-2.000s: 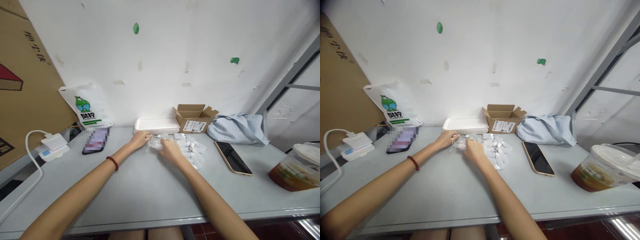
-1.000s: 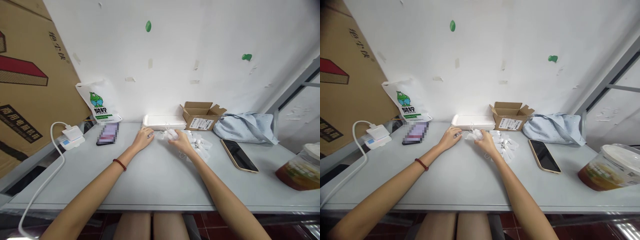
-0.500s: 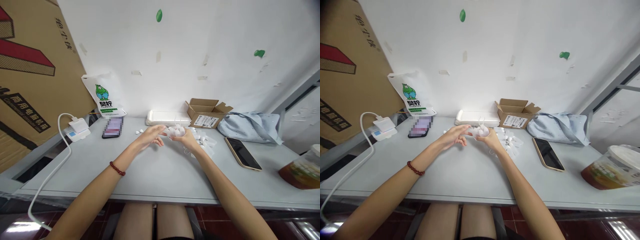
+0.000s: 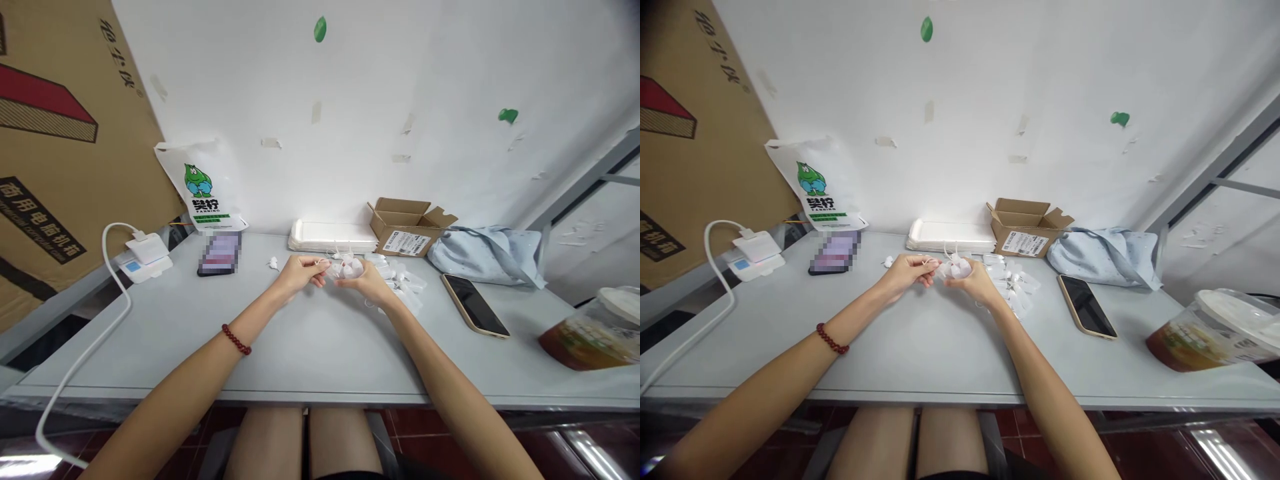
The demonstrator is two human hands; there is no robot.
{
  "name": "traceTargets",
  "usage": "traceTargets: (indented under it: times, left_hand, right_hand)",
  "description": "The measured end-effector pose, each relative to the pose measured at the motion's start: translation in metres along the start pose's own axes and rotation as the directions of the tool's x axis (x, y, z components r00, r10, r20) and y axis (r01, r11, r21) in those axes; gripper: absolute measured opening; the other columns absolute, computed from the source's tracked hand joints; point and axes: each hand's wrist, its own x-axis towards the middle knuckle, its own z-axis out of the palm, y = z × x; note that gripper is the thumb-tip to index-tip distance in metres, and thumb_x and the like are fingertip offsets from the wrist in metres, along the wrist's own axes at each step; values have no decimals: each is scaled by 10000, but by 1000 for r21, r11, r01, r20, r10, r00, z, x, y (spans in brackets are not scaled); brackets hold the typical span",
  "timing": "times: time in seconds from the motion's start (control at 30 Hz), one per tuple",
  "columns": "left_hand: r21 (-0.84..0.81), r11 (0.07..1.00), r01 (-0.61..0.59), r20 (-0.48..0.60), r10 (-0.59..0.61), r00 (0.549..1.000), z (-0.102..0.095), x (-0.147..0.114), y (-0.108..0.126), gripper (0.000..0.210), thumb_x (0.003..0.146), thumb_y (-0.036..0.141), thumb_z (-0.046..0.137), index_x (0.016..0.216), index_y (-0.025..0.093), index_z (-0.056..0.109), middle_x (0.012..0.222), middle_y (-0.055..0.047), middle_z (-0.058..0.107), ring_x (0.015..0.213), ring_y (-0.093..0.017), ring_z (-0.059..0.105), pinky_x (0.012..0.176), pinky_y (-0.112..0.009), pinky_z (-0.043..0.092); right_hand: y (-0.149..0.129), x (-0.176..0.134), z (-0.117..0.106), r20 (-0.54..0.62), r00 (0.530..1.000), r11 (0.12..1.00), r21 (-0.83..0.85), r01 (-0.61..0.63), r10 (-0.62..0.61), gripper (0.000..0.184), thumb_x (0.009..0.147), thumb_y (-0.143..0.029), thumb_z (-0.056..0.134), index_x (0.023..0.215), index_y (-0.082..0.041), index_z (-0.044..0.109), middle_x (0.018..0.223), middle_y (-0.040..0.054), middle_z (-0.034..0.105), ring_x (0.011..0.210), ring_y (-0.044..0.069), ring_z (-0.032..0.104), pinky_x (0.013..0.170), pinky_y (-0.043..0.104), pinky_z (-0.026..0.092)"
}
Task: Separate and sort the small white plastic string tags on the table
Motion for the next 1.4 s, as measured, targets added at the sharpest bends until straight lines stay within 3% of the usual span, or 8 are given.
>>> traceTargets:
  times: [0.37, 0.53, 0.67, 0.8, 0.93, 1.17, 1.3, 1.4]
  left_hand:
    - [-121, 989, -84, -215, 57, 975, -4, 7, -4, 171, 694, 245, 687, 664, 82, 646, 534, 15, 523, 457, -66, 492, 456, -205, 390]
    - [-326, 945, -4, -217, -71, 974, -5, 12, -2, 97, 700, 146, 671, 658, 72, 623, 569, 8, 531, 470, -45, 489, 450, -166, 399]
    - [-461, 887, -17, -277, -125, 953, -25, 18, 11, 95, 722, 72, 623, 638, 87, 584, 552, 9, 527, 448, -28, 464, 422, -131, 388]
    - [-427, 885, -187, -396, 3, 918, -56, 15, 30, 93, 748, 91, 604, 663, 109, 570, 587, 21, 551, 464, -17, 487, 417, -96, 384]
    - [-278, 950, -142, -306, 53, 950, -59, 6, 36, 44, 720, 115, 634, 755, 92, 618, 772, -46, 656, 508, -28, 534, 410, -100, 394]
    - [-83, 989, 121, 108, -112, 988, -17, -7, 22, 307, 680, 195, 710, 965, 128, 617, 633, 13, 582, 421, -30, 419, 380, -154, 329]
    - [94, 995, 40, 122, -52, 991, -9, -12, 18, 523, 612, 256, 784, 1101, 164, 622, 454, 105, 366, 375, -20, 270, 359, -165, 201]
    - [143, 989, -40, 48, 33, 998, -4, -12, 13, 363, 627, 352, 769, 919, 147, 701, 440, 89, 357, 366, -16, 254, 359, -185, 155]
  right_hand:
    - [-12, -2, 3, -1, 1000, 999, -28, 19, -19, 292, 548, -333, 690, 760, -149, 610, 647, -40, 528, 617, 110, 452, 586, 242, 352]
    - [-16, 1, 17, -82, 993, 989, -134, 68, -80, 240, 556, -313, 669, 712, -150, 588, 637, -36, 544, 582, 105, 447, 536, 230, 338]
    - [-17, -3, 25, -70, 996, 996, -75, 56, -61, 205, 560, -296, 664, 686, -162, 574, 615, -34, 564, 555, 109, 466, 512, 231, 344]
    - [-16, -9, 22, 23, 1000, 999, 30, -14, 14, 120, 566, -240, 643, 612, -168, 559, 611, -14, 617, 576, 130, 537, 552, 245, 393]
    - [-15, -7, 19, -52, 997, 998, 18, -58, 59, 115, 575, -243, 641, 616, -168, 564, 591, -2, 631, 580, 147, 573, 564, 253, 411]
    - [-4, -2, 27, -91, 995, 999, -29, -28, 25, 186, 575, -275, 652, 701, -165, 572, 590, -20, 594, 539, 130, 523, 508, 236, 374]
    - [-5, -4, 30, -132, 991, 975, -219, -25, -5, 232, 580, -293, 654, 760, -162, 588, 627, -17, 590, 564, 123, 496, 519, 229, 342]
    - [-8, -5, 32, -132, 991, 944, -328, -31, -14, 192, 597, -291, 634, 736, -173, 571, 606, -24, 562, 561, 122, 478, 523, 231, 329]
